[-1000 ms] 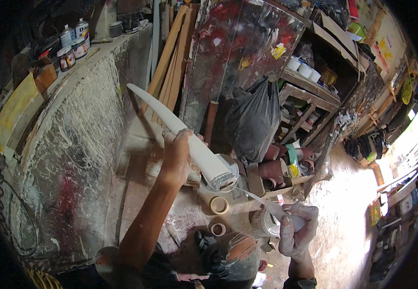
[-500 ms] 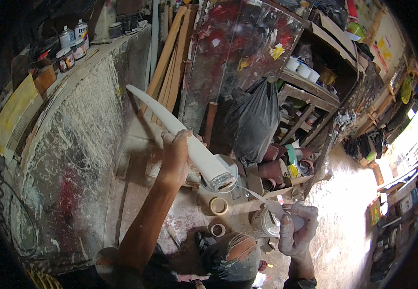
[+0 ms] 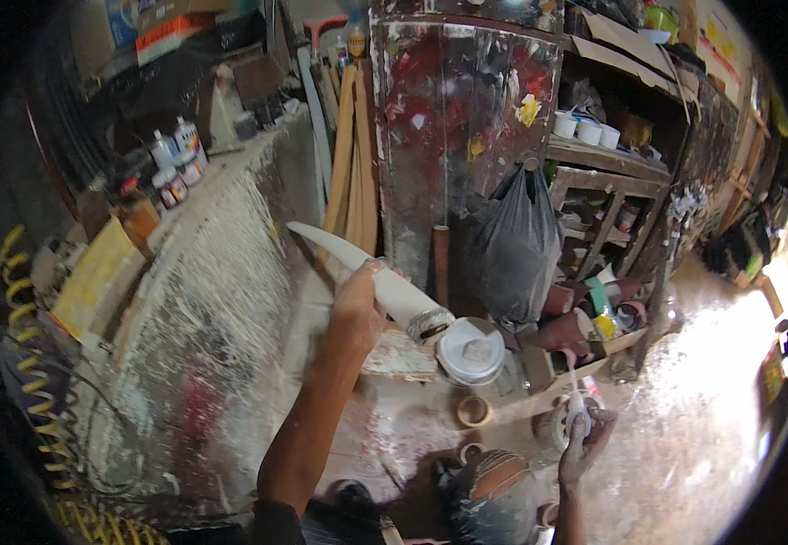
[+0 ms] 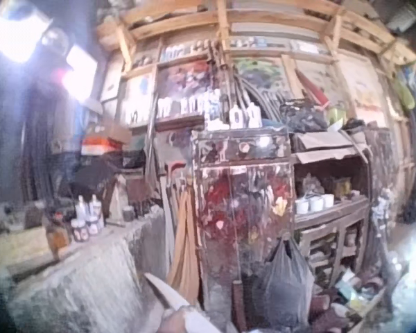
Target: The person applies white glue to the end of a long white wooden piece using a small brush, then rubs the glue in with their fingers. They then move to a different area and use a handheld tool to scrape or clean the glued end of the piece.
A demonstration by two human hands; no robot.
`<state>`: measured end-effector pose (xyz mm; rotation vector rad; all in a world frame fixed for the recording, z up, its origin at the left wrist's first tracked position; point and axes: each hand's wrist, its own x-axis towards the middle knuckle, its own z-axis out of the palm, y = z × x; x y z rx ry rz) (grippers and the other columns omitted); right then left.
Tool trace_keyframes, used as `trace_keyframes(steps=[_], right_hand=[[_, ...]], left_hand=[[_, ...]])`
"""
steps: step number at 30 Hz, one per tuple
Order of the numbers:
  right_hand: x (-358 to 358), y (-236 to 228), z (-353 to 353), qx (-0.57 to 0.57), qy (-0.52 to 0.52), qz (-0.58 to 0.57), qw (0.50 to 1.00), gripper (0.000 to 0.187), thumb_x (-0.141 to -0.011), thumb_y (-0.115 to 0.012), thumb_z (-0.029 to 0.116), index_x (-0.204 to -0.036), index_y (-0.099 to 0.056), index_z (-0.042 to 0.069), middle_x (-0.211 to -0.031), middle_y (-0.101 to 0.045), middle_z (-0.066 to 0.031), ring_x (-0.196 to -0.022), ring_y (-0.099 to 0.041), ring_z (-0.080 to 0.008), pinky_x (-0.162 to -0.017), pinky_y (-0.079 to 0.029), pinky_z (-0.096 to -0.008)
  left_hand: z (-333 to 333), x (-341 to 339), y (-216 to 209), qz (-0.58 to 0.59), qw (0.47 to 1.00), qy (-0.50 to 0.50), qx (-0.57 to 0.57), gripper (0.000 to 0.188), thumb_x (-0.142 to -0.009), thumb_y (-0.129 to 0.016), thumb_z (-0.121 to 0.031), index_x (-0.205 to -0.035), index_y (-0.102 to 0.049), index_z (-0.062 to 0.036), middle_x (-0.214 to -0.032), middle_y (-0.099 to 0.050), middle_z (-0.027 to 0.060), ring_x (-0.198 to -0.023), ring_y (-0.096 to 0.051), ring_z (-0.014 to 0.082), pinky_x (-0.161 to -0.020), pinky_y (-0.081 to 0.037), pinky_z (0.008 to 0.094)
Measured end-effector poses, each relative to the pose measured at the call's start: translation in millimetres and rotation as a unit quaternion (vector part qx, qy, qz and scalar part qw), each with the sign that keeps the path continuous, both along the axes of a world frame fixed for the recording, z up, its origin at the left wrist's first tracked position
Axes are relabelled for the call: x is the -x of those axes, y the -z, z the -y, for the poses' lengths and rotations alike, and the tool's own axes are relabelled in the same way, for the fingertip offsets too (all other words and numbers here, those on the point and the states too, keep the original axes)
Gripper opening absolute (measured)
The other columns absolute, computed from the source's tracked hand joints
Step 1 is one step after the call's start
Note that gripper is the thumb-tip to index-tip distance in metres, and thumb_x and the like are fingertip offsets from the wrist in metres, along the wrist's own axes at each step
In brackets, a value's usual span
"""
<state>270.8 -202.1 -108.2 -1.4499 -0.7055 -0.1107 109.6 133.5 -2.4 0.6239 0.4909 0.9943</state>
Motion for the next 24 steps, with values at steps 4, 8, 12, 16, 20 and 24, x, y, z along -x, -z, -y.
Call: trace_keyframes(steps=[4, 8, 12, 16, 20, 24], right_hand=[[-48.3, 113.7, 16.3, 0.044, -0.027, -0.113, 0.992, 0.038, -0.091, -0.059, 0.008, -0.123, -0.04, 0.002, -0.111, -0.056, -0.0081, -0.1, -0.054, -0.0147, -0.088, -0.042, -0.0283], [-70.2, 238.5, 31.5, 0.209, 0.176, -0.16, 0.948, 0.024, -0.085, -0.062, 0.005, -0.107, -0.054, 0.003, -0.083, -0.062, -0.0042, -0.077, -0.06, -0.0175, -0.071, -0.048, -0.0317], [-62.3, 328.0, 64.5, 0.269, 0.212, -0.167, 0.925, 0.031, -0.082, -0.065, 0.012, -0.106, -0.055, -0.003, -0.087, -0.065, -0.0232, -0.08, -0.062, -0.0409, -0.072, -0.048, -0.0445], [-56.4, 368.2, 81.6, 0.241, 0.224, -0.08, 0.941, 0.042, -0.089, -0.057, 0.027, -0.112, -0.056, -0.007, -0.09, -0.064, -0.0289, -0.082, -0.061, -0.0448, -0.07, -0.047, -0.0458], [-52.6, 365.8, 89.2, 0.368, 0.248, -0.064, 0.894, 0.033, -0.092, -0.053, 0.026, -0.104, -0.057, -0.005, -0.081, -0.061, -0.029, -0.078, -0.058, -0.0476, -0.067, -0.045, -0.0494], [-47.5, 357.5, 91.6, 0.311, 0.197, -0.118, 0.922, 0.03, -0.092, -0.052, 0.026, -0.1, -0.055, -0.003, -0.078, -0.058, -0.03, -0.076, -0.056, -0.0481, -0.066, -0.042, -0.0524]], left_hand=[[-20.5, -8.3, -29.9, 0.012, 0.998, 0.041, -0.042, 0.009, -0.09, -0.052, -0.011, -0.094, -0.053, -0.0026, -0.086, -0.058, 0.0087, -0.082, -0.062, 0.0218, -0.075, -0.053, 0.0392], [-37.2, -15.0, -85.3, 0.009, 0.997, 0.075, -0.011, 0.012, -0.095, -0.047, -0.012, -0.093, -0.056, -0.0051, -0.09, -0.061, 0.0088, -0.08, -0.064, 0.0217, -0.069, -0.057, 0.0359], [-37.1, -26.9, -142.4, 0.024, 0.991, 0.113, -0.068, 0.018, -0.097, -0.048, -0.016, -0.1, -0.055, 0.0, -0.092, -0.062, 0.0126, -0.083, -0.064, 0.0271, -0.073, -0.06, 0.0403], [-36.4, -32.0, -183.0, 0.03, 0.991, 0.134, 0.001, 0.023, -0.097, -0.05, -0.02, -0.097, -0.053, 0.0026, -0.088, -0.057, 0.0154, -0.078, -0.061, 0.0295, -0.071, -0.059, 0.0416], [-34.0, -36.3, -193.7, 0.037, 0.991, 0.13, -0.003, 0.025, -0.097, -0.05, -0.021, -0.097, -0.05, 0.0042, -0.088, -0.054, 0.0168, -0.075, -0.06, 0.0302, -0.07, -0.059, 0.0419], [-30.5, -33.2, -200.1, 0.033, 0.988, 0.151, -0.015, 0.024, -0.097, -0.048, -0.019, -0.099, -0.048, 0.0051, -0.091, -0.052, 0.0175, -0.078, -0.06, 0.0305, -0.071, -0.058, 0.0415]])
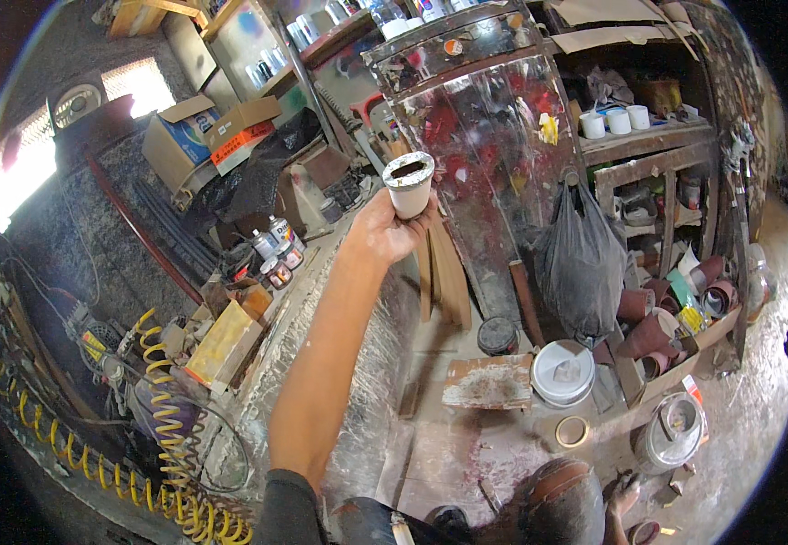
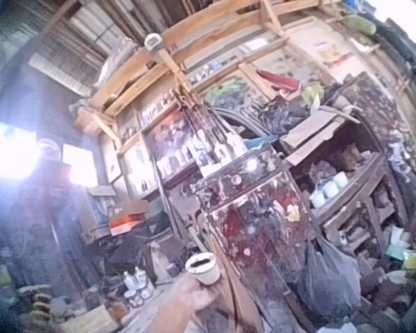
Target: The person applies white glue to the end of a long white wooden piece using a small brush, then rubs the glue in with their fingers. They then move to a different area and use a handheld tool to scrape or clean the glued end of the piece.
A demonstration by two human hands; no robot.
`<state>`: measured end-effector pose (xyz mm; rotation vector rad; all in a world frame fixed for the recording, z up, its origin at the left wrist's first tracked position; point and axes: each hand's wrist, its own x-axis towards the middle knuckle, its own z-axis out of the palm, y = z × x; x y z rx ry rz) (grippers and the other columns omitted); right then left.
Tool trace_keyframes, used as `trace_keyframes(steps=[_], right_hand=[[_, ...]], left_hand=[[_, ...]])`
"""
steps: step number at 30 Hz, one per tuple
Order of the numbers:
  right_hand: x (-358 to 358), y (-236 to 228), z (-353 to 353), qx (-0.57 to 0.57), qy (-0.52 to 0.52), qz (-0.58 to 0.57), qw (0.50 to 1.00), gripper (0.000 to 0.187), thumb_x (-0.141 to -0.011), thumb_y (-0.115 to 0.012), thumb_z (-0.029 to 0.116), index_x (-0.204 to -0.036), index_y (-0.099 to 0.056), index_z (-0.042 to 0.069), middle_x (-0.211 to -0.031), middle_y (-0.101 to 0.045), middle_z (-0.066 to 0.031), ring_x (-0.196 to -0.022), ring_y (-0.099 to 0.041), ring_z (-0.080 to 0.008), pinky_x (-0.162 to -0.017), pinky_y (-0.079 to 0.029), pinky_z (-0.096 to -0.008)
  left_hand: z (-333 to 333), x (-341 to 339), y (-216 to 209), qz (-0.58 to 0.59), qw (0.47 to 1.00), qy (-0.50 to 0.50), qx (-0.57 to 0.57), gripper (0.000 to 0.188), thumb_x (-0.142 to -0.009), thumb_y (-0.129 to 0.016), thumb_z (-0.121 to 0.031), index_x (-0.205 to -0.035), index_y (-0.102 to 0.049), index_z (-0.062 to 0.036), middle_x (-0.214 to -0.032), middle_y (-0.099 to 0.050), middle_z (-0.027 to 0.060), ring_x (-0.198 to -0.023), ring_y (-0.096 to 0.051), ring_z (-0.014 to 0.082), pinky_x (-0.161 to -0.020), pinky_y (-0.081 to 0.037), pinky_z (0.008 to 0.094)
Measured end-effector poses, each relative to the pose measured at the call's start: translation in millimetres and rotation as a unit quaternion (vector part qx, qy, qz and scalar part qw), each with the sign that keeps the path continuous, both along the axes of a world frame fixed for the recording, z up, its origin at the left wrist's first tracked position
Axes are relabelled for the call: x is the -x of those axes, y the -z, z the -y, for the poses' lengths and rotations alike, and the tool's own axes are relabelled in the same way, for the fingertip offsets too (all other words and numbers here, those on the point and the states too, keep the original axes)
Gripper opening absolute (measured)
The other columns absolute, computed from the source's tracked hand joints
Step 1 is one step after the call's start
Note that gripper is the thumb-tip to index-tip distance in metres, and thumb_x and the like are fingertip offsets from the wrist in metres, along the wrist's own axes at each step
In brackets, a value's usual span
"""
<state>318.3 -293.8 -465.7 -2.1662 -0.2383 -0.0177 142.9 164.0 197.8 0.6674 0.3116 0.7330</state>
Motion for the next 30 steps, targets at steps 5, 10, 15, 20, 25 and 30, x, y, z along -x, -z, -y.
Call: trace_keyframes(steps=[5, 10, 15, 20, 25, 30], right_hand=[[-8.6, 32.0, 1.9, 0.093, -0.012, -0.007, 0.996, 0.03, -0.089, -0.054, 0.02, -0.107, -0.052, -0.005, -0.085, -0.059, -0.0293, -0.081, -0.056, -0.0456, -0.07, -0.043, -0.0486], [-12.2, 68.1, 18.2, 0.177, 0.004, -0.001, 0.984, 0.034, -0.085, -0.056, 0.013, -0.113, -0.048, -0.005, -0.096, -0.058, -0.024, -0.091, -0.056, -0.0383, -0.077, -0.043, -0.0421], [27.2, 7.8, 41.9, 0.113, 0.039, 0.041, 0.992, 0.037, -0.083, -0.057, 0.01, -0.115, -0.047, -0.005, -0.101, -0.055, -0.0207, -0.095, -0.054, -0.034, -0.081, -0.042, -0.0395], [63.1, -150.9, 45.2, -0.026, 0.044, 0.171, 0.984, 0.04, -0.081, -0.058, 0.007, -0.118, -0.045, -0.005, -0.106, -0.053, -0.0174, -0.099, -0.052, -0.0297, -0.085, -0.04, -0.0368], [37.8, -319.1, 18.8, -0.096, -0.046, 0.222, 0.969, 0.019, -0.089, -0.055, 0.0, -0.107, -0.051, -0.002, -0.096, -0.051, -0.0116, -0.094, -0.048, -0.0243, -0.09, -0.037, -0.0351], [35.4, -435.9, -69.5, -0.203, -0.142, 0.265, 0.932, 0.012, -0.088, -0.057, -0.002, -0.1, -0.059, -0.002, -0.097, -0.056, -0.0128, -0.088, -0.056, -0.0212, -0.085, -0.044, -0.0335]], left_hand=[[6.9, 5.0, -4.6, -0.017, 1.0, 0.001, -0.011, 0.016, -0.095, -0.051, -0.011, -0.102, -0.055, 0.0031, -0.093, -0.062, 0.0144, -0.076, -0.064, 0.0267, -0.065, -0.06, 0.0375], [13.2, 14.5, -1.2, -0.01, 0.998, -0.015, -0.055, 0.017, -0.096, -0.049, -0.013, -0.099, -0.052, 0.0032, -0.094, -0.058, 0.0156, -0.08, -0.062, 0.0285, -0.072, -0.059, 0.0411], [33.4, 24.1, 27.6, -0.07, 0.976, 0.027, -0.204, 0.01, -0.09, -0.057, -0.013, -0.091, -0.055, -0.0034, -0.079, -0.062, 0.0127, -0.073, -0.064, 0.0254, -0.073, -0.057, 0.0376], [61.5, 8.9, 81.1, -0.224, 0.94, -0.127, -0.223, 0.012, -0.09, -0.055, -0.012, -0.093, -0.049, -0.0025, -0.079, -0.059, 0.0116, -0.065, -0.062, 0.0205, -0.058, -0.056, 0.0345], [69.5, 6.9, 106.3, -0.242, 0.912, -0.165, -0.289, 0.026, -0.091, -0.055, -0.011, -0.106, -0.037, -0.0018, -0.078, -0.055, 0.0091, -0.063, -0.06, 0.0185, -0.055, -0.054, 0.0331], [80.3, 3.4, 114.1, -0.272, 0.848, -0.264, -0.37, 0.039, -0.089, -0.056, -0.009, -0.117, -0.028, -0.003, -0.087, -0.052, 0.0124, -0.063, -0.059, 0.0177, -0.054, -0.053, 0.0324]])
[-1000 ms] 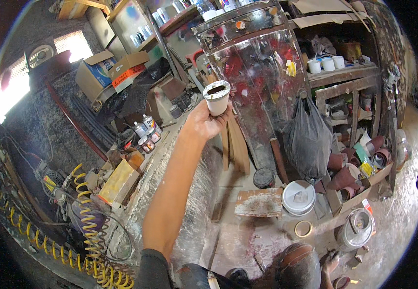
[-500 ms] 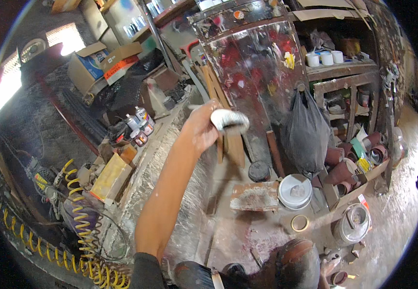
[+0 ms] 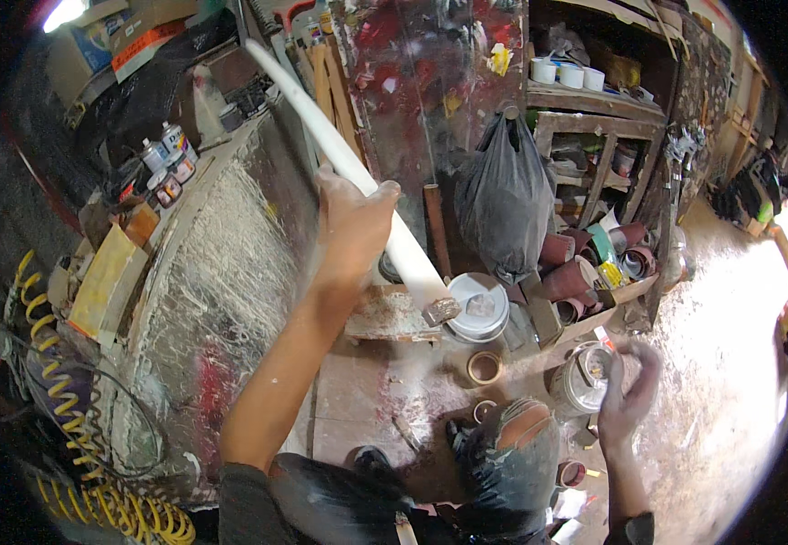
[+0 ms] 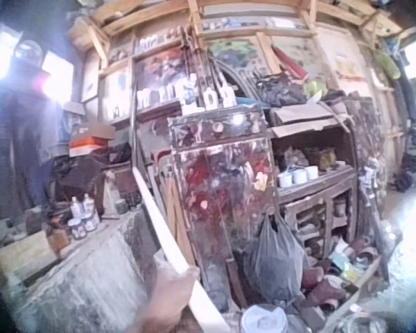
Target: The person applies white glue to the end of a long white wooden piece using a small brush, then rubs the glue in with their fingers. They then move to a different area and use a handheld tool to scrape or clean the glued end of the piece.
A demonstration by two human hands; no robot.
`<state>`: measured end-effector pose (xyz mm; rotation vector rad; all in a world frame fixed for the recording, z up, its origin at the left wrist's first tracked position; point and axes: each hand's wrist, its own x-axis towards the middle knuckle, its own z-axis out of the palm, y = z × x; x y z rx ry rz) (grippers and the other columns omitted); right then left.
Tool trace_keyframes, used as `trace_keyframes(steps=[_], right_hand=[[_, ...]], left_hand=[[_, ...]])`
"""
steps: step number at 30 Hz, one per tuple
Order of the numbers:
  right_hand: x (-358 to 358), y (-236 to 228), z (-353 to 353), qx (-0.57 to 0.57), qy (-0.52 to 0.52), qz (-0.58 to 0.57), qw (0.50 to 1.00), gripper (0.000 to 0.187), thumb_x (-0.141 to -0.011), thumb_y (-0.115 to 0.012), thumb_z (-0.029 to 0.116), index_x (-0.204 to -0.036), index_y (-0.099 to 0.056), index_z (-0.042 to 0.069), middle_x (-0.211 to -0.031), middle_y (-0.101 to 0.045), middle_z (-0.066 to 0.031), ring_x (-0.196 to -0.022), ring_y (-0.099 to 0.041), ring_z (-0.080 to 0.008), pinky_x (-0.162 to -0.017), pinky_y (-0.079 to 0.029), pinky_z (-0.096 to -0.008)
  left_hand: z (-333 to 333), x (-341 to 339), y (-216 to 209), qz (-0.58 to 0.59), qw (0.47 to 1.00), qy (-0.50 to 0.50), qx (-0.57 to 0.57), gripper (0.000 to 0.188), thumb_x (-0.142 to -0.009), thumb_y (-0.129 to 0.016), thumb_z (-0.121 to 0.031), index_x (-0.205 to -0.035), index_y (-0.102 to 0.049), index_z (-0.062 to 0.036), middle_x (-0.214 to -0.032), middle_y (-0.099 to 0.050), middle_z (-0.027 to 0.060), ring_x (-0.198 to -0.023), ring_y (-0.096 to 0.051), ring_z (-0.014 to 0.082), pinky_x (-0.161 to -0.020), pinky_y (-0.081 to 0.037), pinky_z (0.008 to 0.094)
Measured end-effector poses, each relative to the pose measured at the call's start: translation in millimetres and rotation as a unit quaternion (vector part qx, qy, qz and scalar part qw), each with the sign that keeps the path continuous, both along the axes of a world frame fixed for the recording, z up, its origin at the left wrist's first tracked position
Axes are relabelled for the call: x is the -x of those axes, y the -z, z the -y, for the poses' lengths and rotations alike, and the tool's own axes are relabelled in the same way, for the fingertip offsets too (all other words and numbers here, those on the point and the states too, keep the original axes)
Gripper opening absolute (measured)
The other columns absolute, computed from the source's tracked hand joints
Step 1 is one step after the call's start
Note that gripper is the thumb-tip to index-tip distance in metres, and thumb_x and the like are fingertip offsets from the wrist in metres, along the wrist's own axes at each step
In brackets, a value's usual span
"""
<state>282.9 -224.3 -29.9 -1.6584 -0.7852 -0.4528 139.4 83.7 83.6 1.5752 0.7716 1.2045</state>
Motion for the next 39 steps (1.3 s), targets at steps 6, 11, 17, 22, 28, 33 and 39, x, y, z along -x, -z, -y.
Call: trace_keyframes(steps=[6, 11, 17, 22, 28, 33, 39], right_hand=[[40.9, -103.0, -91.7, 0.064, -0.383, -0.156, 0.908, 0.012, -0.088, -0.064, 0.005, -0.096, -0.06, -0.002, -0.085, -0.062, -0.0039, -0.075, -0.056, -0.0067, -0.07, -0.046, -0.0212], [46.9, -85.1, -100.9, 0.032, -0.381, -0.183, 0.906, 0.013, -0.088, -0.065, 0.008, -0.084, -0.054, 0.002, -0.071, -0.055, 0.0035, -0.064, -0.053, -0.0045, -0.058, -0.041, -0.0199], [-41.9, 76.8, -107.1, 0.295, -0.345, -0.145, 0.879, 0.023, -0.085, -0.067, 0.019, -0.077, -0.059, -0.002, -0.062, -0.057, -0.008, -0.058, -0.05, -0.0129, -0.056, -0.042, -0.0299], [-53.7, 193.7, -69.0, 0.361, -0.305, -0.113, 0.874, 0.02, -0.08, -0.068, 0.02, -0.08, -0.064, 0.0, -0.068, -0.06, -0.021, -0.058, -0.059, -0.0323, -0.056, -0.045, -0.0412], [-29.7, 201.5, -37.6, 0.332, -0.253, -0.091, 0.904, 0.027, -0.081, -0.068, 0.025, -0.078, -0.064, -0.001, -0.067, -0.059, -0.0225, -0.062, -0.059, -0.0397, -0.056, -0.044, -0.0455], [-4.4, 220.5, 7.0, 0.336, -0.236, -0.224, 0.884, 0.02, -0.081, -0.063, 0.015, -0.094, -0.06, 0.0, -0.078, -0.064, -0.02, -0.071, -0.062, -0.0394, -0.062, -0.049, -0.0437], [-7.2, 268.4, -7.8, 0.415, -0.112, -0.219, 0.876, 0.018, -0.079, -0.061, 0.01, -0.093, -0.059, 0.0, -0.089, -0.057, -0.0237, -0.082, -0.058, -0.0425, -0.067, -0.048, -0.0482]], left_hand=[[-6.4, 8.8, -6.6, 0.147, 0.978, 0.02, 0.143, 0.029, -0.09, -0.054, -0.016, -0.111, -0.038, -0.0043, -0.084, -0.045, 0.0086, -0.061, -0.049, 0.0123, -0.05, -0.048, 0.0253], [-33.5, 25.4, -8.5, 0.122, 0.975, -0.014, 0.183, 0.017, -0.086, -0.055, -0.017, -0.094, -0.046, -0.0046, -0.072, -0.038, 0.0018, -0.056, -0.042, 0.0101, -0.044, -0.042, 0.0258], [-33.3, 29.4, -7.6, 0.116, 0.975, 0.003, 0.191, 0.026, -0.082, -0.055, -0.014, -0.103, -0.043, -0.0053, -0.078, -0.04, 0.0029, -0.057, -0.043, 0.0109, -0.045, -0.042, 0.0249], [-34.4, 26.0, -18.7, 0.118, 0.98, 0.009, 0.161, 0.025, -0.083, -0.053, -0.014, -0.106, -0.043, -0.0097, -0.083, -0.041, 0.0038, -0.058, -0.044, 0.0109, -0.045, -0.043, 0.0246], [-50.3, 25.6, 8.1, 0.189, 0.973, 0.096, 0.091, 0.018, -0.091, -0.055, -0.028, -0.094, -0.05, -0.0116, -0.07, -0.048, 0.0003, -0.049, -0.049, 0.0096, -0.044, -0.049, 0.0245], [-55.6, 23.2, 65.1, 0.144, 0.972, 0.134, 0.127, 0.018, -0.089, -0.061, -0.022, -0.089, -0.046, -0.0117, -0.07, -0.04, -0.0034, -0.057, -0.041, 0.0049, -0.047, -0.039, 0.02], [-51.0, 1.9, 119.0, 0.091, 0.972, -0.028, 0.217, 0.026, -0.092, -0.052, -0.033, -0.077, -0.044, -0.0145, -0.063, -0.039, -0.0022, -0.052, -0.041, 0.0103, -0.045, -0.036, 0.0236]])
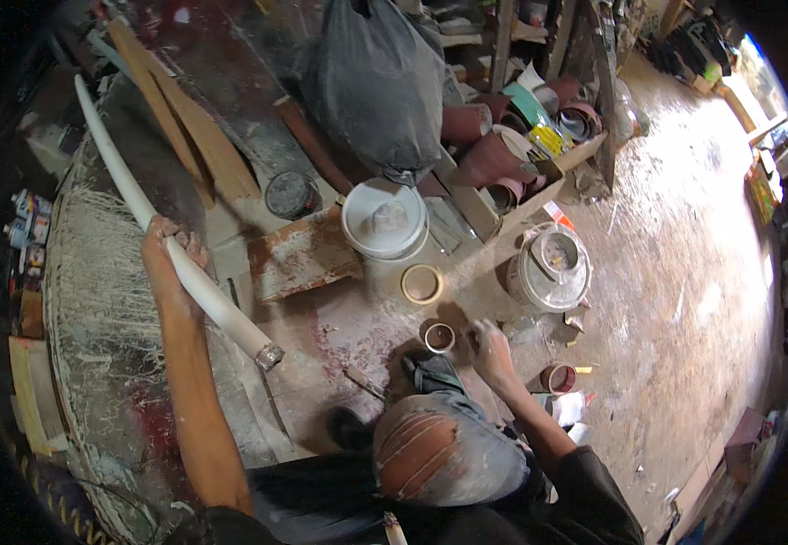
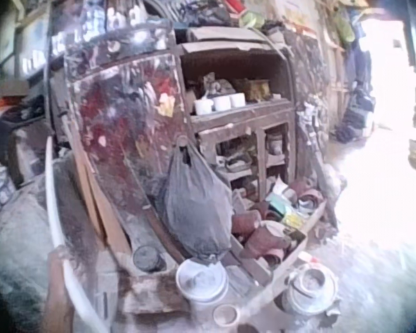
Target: The person applies white glue to the end of a long white wooden piece using a small brush, then rubs the glue in with their fingers. They then move to a different area and use a handheld tool to scrape or clean the glued end of the piece.
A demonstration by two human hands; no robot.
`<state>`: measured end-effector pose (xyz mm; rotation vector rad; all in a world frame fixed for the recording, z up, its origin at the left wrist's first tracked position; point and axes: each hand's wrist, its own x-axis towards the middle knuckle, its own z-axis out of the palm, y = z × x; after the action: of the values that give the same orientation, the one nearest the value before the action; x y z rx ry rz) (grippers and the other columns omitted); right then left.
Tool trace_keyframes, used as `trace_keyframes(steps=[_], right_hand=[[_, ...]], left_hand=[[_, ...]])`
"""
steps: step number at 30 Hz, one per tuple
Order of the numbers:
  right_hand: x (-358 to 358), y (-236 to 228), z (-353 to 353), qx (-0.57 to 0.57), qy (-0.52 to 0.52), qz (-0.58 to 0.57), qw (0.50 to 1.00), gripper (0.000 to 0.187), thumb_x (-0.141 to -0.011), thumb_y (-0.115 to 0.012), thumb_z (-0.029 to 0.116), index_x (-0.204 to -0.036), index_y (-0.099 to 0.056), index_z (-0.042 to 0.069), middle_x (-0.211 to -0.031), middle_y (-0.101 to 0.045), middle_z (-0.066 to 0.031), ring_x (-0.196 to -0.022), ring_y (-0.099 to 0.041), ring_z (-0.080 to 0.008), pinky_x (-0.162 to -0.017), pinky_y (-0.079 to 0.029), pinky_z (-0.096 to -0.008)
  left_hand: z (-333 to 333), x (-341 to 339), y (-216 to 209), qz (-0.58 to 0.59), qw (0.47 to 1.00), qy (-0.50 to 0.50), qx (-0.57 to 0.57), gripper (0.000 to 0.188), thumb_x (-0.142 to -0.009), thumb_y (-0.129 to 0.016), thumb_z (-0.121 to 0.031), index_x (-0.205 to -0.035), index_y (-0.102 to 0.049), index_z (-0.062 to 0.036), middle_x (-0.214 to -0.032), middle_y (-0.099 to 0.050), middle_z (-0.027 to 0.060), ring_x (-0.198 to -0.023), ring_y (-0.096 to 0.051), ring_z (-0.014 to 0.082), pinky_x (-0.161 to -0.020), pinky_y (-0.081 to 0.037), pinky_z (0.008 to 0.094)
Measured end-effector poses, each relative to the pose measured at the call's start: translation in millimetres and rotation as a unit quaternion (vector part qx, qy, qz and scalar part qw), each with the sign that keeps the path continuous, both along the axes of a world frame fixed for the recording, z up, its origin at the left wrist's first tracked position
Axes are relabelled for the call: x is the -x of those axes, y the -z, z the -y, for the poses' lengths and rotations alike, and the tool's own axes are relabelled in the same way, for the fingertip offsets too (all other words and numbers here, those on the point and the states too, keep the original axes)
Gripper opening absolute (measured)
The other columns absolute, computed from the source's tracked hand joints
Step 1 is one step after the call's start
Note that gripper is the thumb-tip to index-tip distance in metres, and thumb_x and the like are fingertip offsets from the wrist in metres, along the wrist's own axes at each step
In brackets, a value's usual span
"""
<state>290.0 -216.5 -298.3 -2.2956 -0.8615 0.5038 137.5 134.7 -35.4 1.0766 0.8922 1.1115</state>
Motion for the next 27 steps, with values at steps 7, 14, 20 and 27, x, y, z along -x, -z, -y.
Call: trace_keyframes(steps=[7, 14, 20, 27], right_hand=[[-24.9, 37.0, -15.8, 0.047, -0.044, 0.075, 0.995, 0.013, -0.076, -0.06, 0.007, -0.087, -0.065, 0.003, -0.093, -0.058, -0.0194, -0.086, -0.058, -0.0374, -0.072, -0.05, -0.0448], [14.4, 107.8, -29.2, 0.216, -0.19, 0.178, 0.941, 0.017, -0.078, -0.057, 0.019, -0.089, -0.067, 0.011, -0.119, -0.053, -0.015, -0.114, -0.045, -0.0297, -0.084, -0.045, -0.0394], [19.6, 130.5, -40.5, 0.171, -0.137, 0.19, 0.957, 0.016, -0.078, -0.058, 0.021, -0.085, -0.07, 0.012, -0.117, -0.054, -0.0128, -0.115, -0.047, -0.0287, -0.085, -0.044, -0.0388], [20.0, 138.4, -41.2, 0.203, -0.163, 0.26, 0.93, 0.015, -0.073, -0.063, 0.02, -0.083, -0.071, 0.014, -0.111, -0.056, -0.009, -0.106, -0.049, -0.025, -0.077, -0.042, -0.0348]], left_hand=[[-16.5, -11.0, 13.9, -0.036, 0.998, 0.005, -0.056, 0.021, -0.095, -0.049, -0.027, -0.085, -0.039, -0.0119, -0.075, -0.046, 0.0012, -0.063, -0.046, 0.0107, -0.05, -0.045, 0.0238], [-22.3, -17.6, 12.9, -0.03, 0.993, 0.035, -0.111, 0.023, -0.094, -0.052, -0.03, -0.088, -0.042, -0.0101, -0.076, -0.046, 0.0011, -0.069, -0.05, 0.0121, -0.052, -0.047, 0.0226], [-9.2, -17.7, -12.5, 0.05, 0.997, 0.025, -0.051, 0.018, -0.083, -0.058, -0.02, -0.079, -0.043, -0.0131, -0.067, -0.044, 0.0, -0.054, -0.046, 0.011, -0.044, -0.042, 0.0233], [12.0, -20.2, -47.3, 0.098, 0.994, 0.024, 0.041, 0.016, -0.08, -0.053, -0.015, -0.078, -0.039, -0.0105, -0.064, -0.039, -0.0003, -0.047, -0.037, 0.0105, -0.04, -0.035, 0.0245]])
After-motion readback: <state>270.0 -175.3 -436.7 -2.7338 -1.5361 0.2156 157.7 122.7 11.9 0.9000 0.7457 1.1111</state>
